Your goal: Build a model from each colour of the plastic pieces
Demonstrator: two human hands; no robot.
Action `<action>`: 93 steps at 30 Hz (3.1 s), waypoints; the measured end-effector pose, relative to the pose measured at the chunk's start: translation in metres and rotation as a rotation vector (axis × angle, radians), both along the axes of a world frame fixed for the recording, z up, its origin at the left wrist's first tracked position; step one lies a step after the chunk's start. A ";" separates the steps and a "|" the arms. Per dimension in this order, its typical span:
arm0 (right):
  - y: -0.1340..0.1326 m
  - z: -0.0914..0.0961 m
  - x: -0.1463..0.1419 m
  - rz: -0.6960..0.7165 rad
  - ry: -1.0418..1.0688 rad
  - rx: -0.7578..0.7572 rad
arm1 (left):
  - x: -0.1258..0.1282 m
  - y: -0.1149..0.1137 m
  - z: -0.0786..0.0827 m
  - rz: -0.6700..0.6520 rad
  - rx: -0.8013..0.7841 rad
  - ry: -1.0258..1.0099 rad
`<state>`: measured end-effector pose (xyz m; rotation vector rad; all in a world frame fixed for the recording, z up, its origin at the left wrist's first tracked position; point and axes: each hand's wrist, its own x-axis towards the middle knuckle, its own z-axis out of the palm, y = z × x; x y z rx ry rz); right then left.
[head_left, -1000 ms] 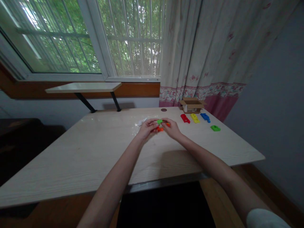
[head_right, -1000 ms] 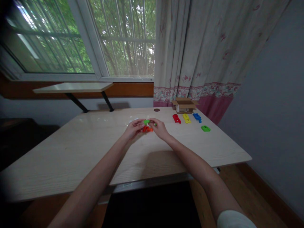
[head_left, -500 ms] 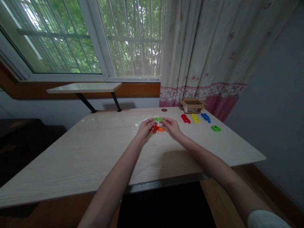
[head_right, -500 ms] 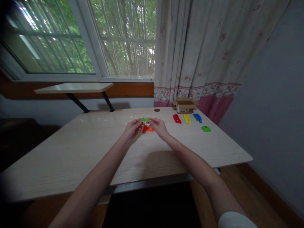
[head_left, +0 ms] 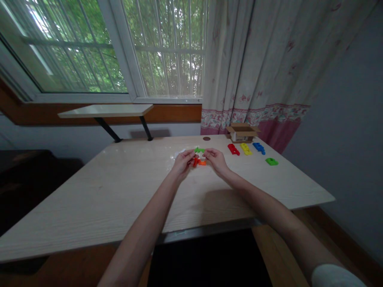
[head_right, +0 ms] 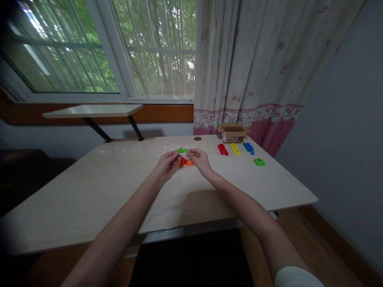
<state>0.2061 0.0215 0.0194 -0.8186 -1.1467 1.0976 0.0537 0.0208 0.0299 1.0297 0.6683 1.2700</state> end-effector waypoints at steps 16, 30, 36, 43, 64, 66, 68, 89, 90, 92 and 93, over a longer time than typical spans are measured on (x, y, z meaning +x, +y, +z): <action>-0.016 0.010 -0.009 0.092 -0.077 0.070 | -0.001 -0.003 -0.001 -0.050 0.000 -0.035; -0.010 0.001 -0.012 0.039 -0.086 0.051 | 0.004 0.007 -0.010 0.079 -0.024 -0.001; -0.010 0.002 -0.011 -0.009 -0.130 0.091 | 0.002 0.005 -0.008 0.034 0.018 0.070; -0.016 0.001 -0.007 -0.032 -0.328 0.235 | 0.002 0.002 -0.010 -0.079 0.017 0.083; -0.014 -0.005 -0.006 -0.100 -0.387 0.260 | 0.000 0.005 -0.018 -0.166 -0.079 0.076; -0.013 -0.007 -0.006 -0.112 -0.412 0.274 | 0.001 0.006 -0.018 -0.160 -0.107 0.065; -0.013 -0.007 -0.005 -0.135 -0.446 0.298 | 0.001 0.006 -0.018 -0.159 -0.126 0.062; -0.015 -0.005 -0.004 -0.265 -0.540 0.411 | 0.003 0.000 -0.008 -0.131 -0.123 -0.006; -0.014 -0.005 -0.003 -0.258 -0.531 0.404 | 0.003 0.000 -0.008 -0.130 -0.131 -0.018; -0.012 -0.006 -0.002 -0.231 -0.514 0.395 | 0.001 0.001 -0.007 -0.140 -0.146 -0.039; -0.011 -0.006 -0.002 -0.211 -0.509 0.393 | 0.000 0.001 -0.007 -0.148 -0.151 -0.050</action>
